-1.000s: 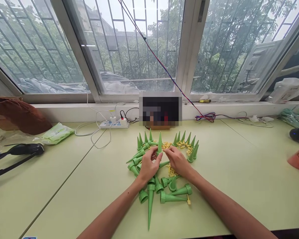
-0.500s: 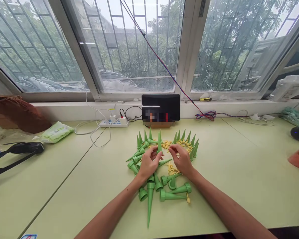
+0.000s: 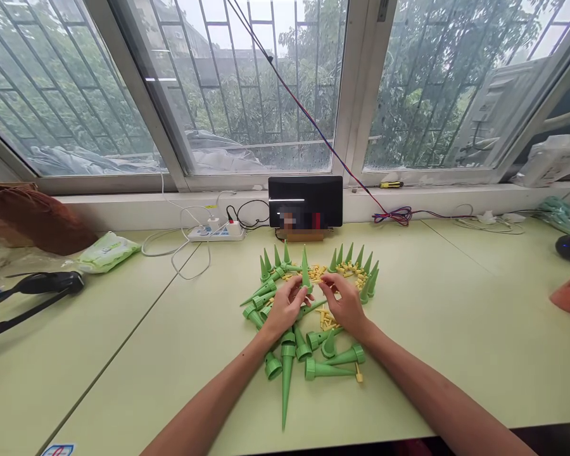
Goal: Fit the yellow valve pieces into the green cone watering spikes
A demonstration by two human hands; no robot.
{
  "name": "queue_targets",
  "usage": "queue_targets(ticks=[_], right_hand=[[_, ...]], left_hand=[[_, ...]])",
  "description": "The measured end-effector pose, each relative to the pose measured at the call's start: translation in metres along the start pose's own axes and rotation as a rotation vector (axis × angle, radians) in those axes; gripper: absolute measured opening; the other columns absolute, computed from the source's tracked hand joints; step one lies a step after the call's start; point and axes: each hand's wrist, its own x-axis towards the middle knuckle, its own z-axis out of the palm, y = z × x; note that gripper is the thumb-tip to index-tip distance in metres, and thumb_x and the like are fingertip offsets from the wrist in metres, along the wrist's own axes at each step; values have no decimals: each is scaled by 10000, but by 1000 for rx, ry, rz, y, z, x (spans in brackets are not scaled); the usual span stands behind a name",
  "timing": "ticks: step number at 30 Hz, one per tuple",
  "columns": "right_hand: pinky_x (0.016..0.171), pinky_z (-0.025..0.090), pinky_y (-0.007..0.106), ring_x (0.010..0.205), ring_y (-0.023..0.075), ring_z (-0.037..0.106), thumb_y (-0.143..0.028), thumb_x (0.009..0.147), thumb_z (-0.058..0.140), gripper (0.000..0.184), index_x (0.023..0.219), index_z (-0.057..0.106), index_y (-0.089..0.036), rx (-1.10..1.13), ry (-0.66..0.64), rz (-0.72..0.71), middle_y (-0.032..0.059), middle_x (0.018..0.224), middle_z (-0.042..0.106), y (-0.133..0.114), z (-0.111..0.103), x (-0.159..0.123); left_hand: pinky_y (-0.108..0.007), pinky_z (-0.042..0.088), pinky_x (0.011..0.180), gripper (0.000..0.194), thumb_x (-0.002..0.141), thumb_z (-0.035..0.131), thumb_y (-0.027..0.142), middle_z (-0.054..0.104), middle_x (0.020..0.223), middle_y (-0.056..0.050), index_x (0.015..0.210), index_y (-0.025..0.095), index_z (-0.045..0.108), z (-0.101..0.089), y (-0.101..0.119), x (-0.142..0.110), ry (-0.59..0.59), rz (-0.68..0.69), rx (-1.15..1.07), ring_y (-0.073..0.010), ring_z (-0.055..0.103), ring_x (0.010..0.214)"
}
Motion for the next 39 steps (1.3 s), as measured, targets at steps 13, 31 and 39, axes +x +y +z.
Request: queue_targets(ticks=[13,31,39], right_hand=[[602,527,270,668,153,628,-301,980,505,148,972,616,-202,21,-18,43,52,876,689,0,1,-2],[581,526,261,615,134,596,-281,966,513,118,934,595,-202,100,-61,100,29,829,651,3,2,-2],[600,527,265,614,140,596,-302,964,519,129,926,591,-202,103,-76,114,26,802,642,5,3,-2]], left_hand=[[-327,575,700,344,919,565,417,673,874,-54,1141,159,614,0,-1,-1,5,30,44,-175,643,734],[-380,596,836,363,900,586,434,688,1069,-91,1148,170,599,3,4,-4,12,12,60,-198,710,852],[-383,573,892,327,914,581,369,688,1077,-93,1170,167,605,0,-4,-4,14,58,122,-202,703,905]])
